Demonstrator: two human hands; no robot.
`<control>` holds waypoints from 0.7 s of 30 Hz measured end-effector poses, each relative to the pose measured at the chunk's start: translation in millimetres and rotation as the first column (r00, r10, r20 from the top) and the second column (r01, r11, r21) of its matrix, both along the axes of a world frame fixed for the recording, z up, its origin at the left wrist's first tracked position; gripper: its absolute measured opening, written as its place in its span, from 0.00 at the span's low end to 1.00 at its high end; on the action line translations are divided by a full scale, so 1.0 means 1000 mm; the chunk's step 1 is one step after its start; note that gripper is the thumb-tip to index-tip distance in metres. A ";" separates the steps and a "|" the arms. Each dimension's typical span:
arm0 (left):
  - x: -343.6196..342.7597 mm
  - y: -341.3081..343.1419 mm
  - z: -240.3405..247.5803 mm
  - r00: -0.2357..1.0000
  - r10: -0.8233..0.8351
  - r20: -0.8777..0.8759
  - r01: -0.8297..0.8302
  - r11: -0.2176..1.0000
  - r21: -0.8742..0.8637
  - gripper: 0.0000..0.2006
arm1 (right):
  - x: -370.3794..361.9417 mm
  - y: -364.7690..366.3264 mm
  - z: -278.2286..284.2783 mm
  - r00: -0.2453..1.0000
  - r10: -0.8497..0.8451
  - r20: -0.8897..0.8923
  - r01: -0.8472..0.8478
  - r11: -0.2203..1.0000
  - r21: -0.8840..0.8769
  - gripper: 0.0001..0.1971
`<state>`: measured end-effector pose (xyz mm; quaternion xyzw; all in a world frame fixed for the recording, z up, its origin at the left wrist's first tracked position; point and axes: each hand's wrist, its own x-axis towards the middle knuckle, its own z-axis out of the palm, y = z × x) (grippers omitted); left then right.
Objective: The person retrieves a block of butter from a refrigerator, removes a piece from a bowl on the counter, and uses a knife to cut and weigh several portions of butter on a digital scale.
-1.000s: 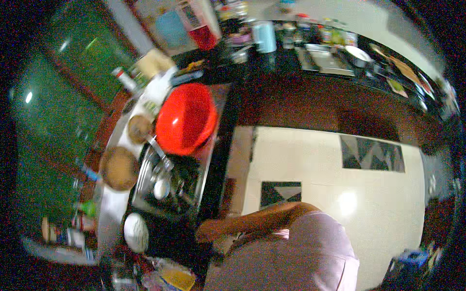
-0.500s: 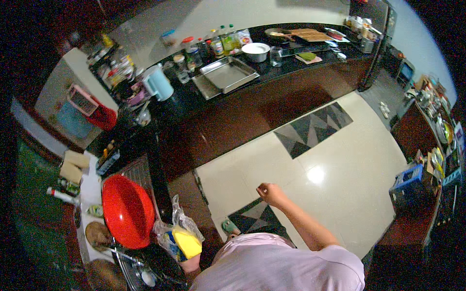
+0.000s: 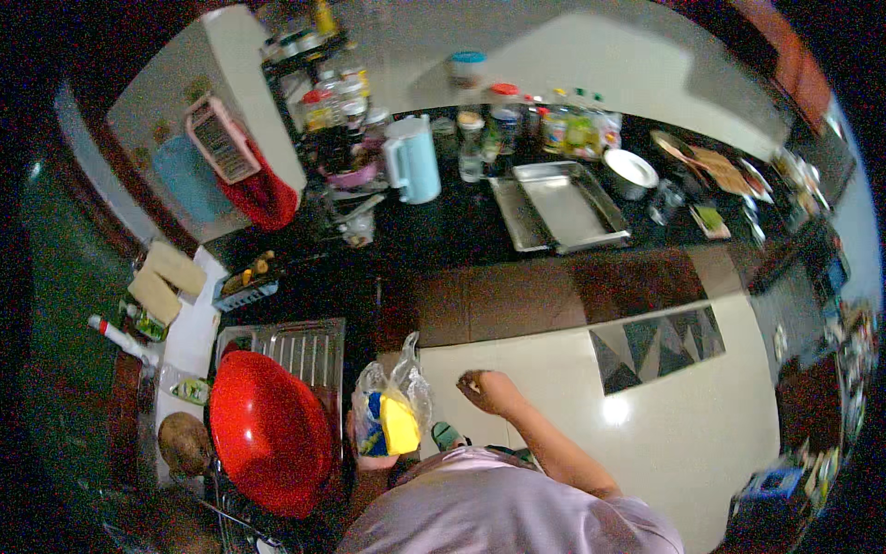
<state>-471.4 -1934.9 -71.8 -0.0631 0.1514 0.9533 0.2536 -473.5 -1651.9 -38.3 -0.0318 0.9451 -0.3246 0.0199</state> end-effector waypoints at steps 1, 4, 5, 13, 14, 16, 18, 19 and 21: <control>-0.010 0.000 0.001 0.999 0.030 0.018 -0.030 1.000 -0.003 0.31 | -0.031 -0.003 0.012 0.999 0.044 -0.007 -0.044 0.999 -0.018 0.12; -0.039 -0.006 0.011 0.990 0.134 0.046 -0.132 0.990 -0.048 0.31 | -0.134 -0.009 0.028 0.993 0.080 -0.086 -0.081 0.997 -0.006 0.12; -0.046 -0.009 0.015 0.984 0.172 0.050 -0.168 0.984 -0.064 0.31 | -0.166 -0.011 0.029 0.984 0.061 -0.168 -0.073 0.995 -0.067 0.13; -0.065 -0.005 0.022 0.813 0.576 0.092 -0.560 0.815 -0.148 0.31 | -0.401 -0.096 0.048 0.907 0.229 -0.354 -0.312 0.929 -0.198 0.13; -0.062 0.001 0.023 0.763 0.637 0.108 -0.619 0.769 -0.158 0.32 | -0.412 -0.123 0.051 0.874 0.300 -0.383 -0.393 0.899 -0.192 0.13; -0.062 0.019 0.028 0.658 0.743 0.124 -0.722 0.669 -0.176 0.32 | -0.440 -0.181 0.065 0.839 0.462 -0.287 -0.525 0.826 -0.204 0.14; -0.066 0.040 0.033 0.559 0.819 0.129 -0.797 0.574 -0.189 0.32 | -0.480 -0.234 0.056 0.788 0.513 -0.341 -0.591 0.785 -0.186 0.14; -0.066 0.051 0.037 0.503 0.856 0.122 -0.830 0.518 -0.207 0.32 | -0.498 -0.262 0.055 0.769 0.517 -0.376 -0.608 0.774 -0.176 0.14; -0.066 0.072 0.044 0.381 0.916 0.126 -0.887 0.400 -0.230 0.32 | -0.532 -0.314 0.052 0.818 0.520 -0.246 -0.558 0.822 -0.119 0.16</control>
